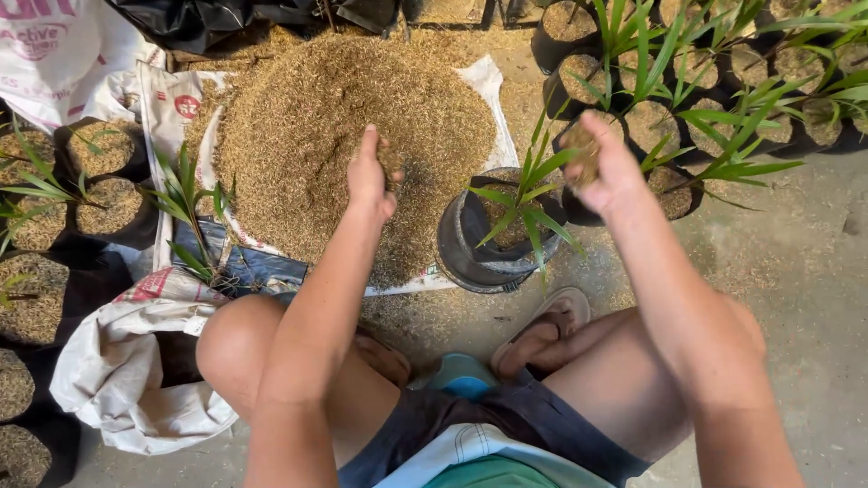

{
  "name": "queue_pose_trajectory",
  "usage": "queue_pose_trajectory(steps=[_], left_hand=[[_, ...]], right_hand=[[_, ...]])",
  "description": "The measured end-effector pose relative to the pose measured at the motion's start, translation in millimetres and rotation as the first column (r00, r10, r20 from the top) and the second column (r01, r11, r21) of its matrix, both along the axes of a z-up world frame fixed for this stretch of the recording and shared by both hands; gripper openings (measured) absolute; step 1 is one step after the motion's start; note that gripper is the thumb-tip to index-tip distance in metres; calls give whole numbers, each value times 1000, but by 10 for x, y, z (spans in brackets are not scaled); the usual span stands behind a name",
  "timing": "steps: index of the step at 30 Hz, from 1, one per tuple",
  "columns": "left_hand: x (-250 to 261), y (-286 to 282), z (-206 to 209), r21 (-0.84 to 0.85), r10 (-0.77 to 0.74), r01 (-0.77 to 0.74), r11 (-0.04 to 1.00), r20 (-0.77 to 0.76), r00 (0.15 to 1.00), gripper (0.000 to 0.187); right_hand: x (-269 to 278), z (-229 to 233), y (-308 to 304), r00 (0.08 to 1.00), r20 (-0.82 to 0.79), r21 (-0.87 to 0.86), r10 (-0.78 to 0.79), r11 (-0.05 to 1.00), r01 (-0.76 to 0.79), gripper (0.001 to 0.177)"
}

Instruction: The person scoops soil from a large sack and places it into small black plastic pots containing young green plants. They use both hands to fill the pots and press the soil around the base of the plants, repeating the process for multiple pots.

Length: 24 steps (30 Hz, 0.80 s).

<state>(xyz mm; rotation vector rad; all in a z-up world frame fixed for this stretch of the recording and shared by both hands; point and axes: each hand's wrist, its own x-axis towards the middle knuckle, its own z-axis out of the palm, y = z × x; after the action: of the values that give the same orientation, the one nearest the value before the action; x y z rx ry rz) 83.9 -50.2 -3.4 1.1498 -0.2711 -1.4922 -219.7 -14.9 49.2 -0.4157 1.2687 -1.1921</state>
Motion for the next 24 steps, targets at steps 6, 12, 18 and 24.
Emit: queue_pose_trajectory(steps=[6, 12, 18, 24], left_hand=[[-233, 31, -230, 12, -221, 221, 975, 69, 973, 30], [-328, 220, -110, 55, -303, 299, 953, 90, 949, 33], [-473, 242, -74, 73, -389, 384, 921, 100, 916, 37], [-648, 251, -52, -14, -497, 500, 866, 76, 864, 48]], right_hand=[[123, -361, 72, 994, -64, 14, 91, 996, -90, 25], [157, -548, 26, 982, -182, 21, 45, 999, -42, 12], [446, -225, 158, 842, -448, 117, 300, 954, -277, 16], [416, -358, 43, 581, -619, 269, 529, 838, -476, 28]])
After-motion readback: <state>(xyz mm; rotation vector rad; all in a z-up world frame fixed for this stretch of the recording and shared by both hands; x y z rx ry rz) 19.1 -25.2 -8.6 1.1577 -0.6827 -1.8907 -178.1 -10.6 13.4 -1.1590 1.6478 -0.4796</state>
